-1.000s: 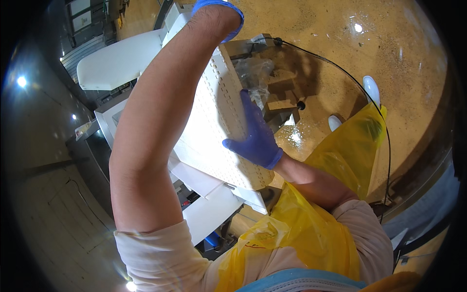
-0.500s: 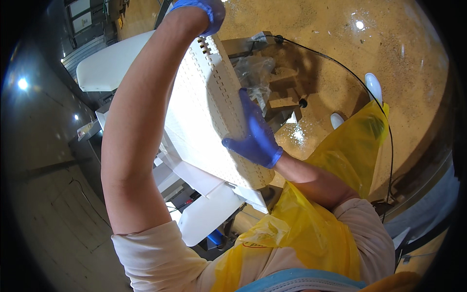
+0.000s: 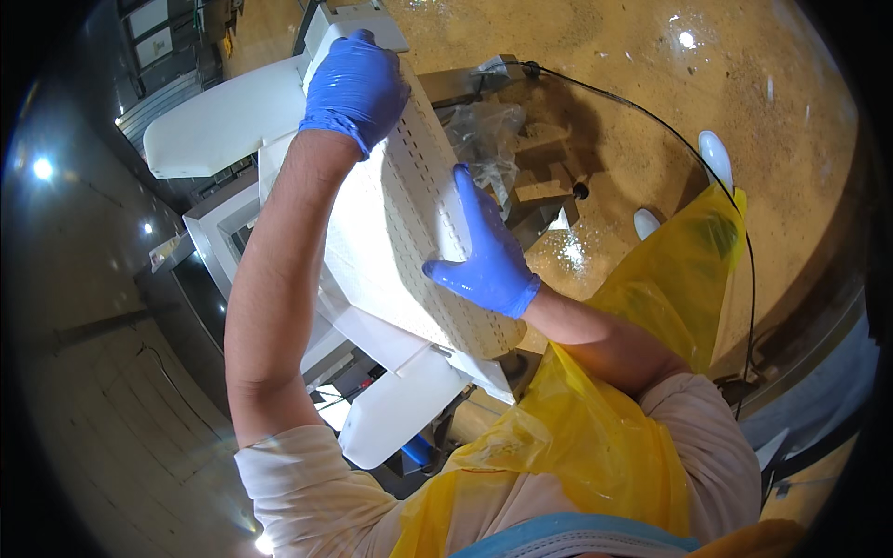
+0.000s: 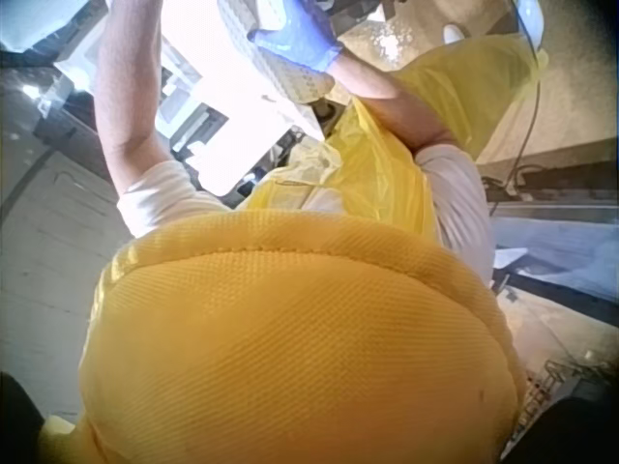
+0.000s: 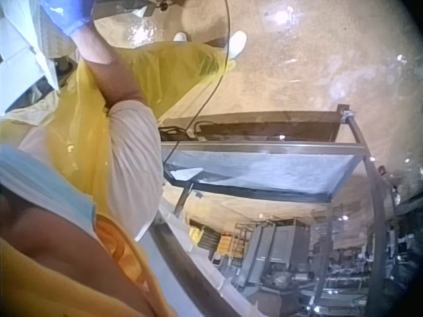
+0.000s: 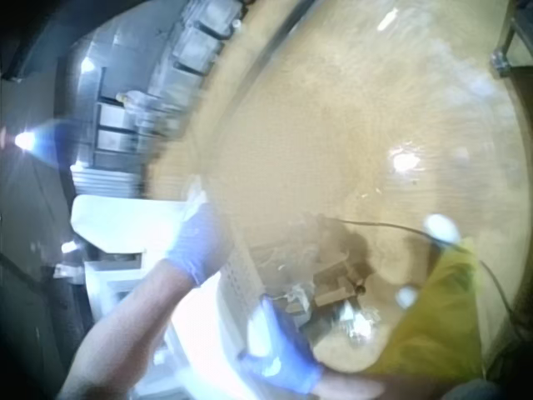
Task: The person assembles a white plastic machine by inserting a grid-like component into a housing, aligning and pressing it into place, then attaching a long white cover piece. The person wears blue gloves and a yellow apron in a workshop with a wet floor.
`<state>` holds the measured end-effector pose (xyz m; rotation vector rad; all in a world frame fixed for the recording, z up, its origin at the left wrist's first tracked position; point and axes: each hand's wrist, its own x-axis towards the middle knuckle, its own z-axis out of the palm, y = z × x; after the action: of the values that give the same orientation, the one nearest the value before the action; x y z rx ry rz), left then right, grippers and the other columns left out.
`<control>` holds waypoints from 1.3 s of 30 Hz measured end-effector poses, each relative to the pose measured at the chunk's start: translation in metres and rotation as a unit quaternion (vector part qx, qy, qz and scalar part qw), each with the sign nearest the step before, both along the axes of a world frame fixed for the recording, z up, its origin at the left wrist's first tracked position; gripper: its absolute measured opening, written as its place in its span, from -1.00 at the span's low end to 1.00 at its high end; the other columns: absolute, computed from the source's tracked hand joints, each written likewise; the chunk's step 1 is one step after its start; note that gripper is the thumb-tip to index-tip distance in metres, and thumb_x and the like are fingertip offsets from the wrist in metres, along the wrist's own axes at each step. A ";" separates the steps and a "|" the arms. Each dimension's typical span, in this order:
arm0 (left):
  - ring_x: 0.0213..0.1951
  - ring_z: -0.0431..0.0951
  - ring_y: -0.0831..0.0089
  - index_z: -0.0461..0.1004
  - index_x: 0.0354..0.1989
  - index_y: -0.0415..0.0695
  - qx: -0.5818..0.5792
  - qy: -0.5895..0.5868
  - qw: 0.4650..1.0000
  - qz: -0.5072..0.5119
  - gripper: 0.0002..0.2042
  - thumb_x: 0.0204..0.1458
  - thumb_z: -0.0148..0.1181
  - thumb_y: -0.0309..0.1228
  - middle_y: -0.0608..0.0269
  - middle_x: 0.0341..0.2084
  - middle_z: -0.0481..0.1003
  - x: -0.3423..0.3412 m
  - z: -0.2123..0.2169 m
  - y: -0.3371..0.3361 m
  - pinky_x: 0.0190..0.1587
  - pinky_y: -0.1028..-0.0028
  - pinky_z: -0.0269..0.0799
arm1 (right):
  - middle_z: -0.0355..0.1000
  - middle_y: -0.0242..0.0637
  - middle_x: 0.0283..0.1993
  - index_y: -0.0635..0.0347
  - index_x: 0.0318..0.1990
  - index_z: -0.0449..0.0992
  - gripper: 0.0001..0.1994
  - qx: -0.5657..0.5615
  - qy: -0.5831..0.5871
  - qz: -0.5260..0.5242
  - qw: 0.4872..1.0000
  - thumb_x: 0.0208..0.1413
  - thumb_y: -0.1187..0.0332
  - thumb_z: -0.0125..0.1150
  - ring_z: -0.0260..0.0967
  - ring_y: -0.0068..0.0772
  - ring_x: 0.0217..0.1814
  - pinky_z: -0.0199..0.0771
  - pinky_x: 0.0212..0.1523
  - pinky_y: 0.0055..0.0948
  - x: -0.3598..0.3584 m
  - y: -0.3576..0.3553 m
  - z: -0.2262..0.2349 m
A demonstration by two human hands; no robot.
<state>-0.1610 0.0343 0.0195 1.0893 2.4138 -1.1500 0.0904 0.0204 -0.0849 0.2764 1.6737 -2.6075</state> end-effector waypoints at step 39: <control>0.05 0.69 0.05 0.62 0.14 -0.25 -0.286 -0.062 0.956 0.029 -0.69 0.26 0.18 -0.50 -0.08 0.08 0.63 -0.051 -0.026 0.073 0.09 0.14 0.61 | 0.00 0.25 0.55 0.27 0.63 -0.26 0.21 -0.009 0.014 -0.010 1.000 -0.06 0.15 0.50 0.02 0.26 0.58 0.16 0.52 0.07 -0.002 -0.002 -0.009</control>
<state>-0.2117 0.1073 -0.0070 0.8580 1.8196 -1.5669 0.0888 0.0181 -0.0939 0.2593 1.6645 -2.6521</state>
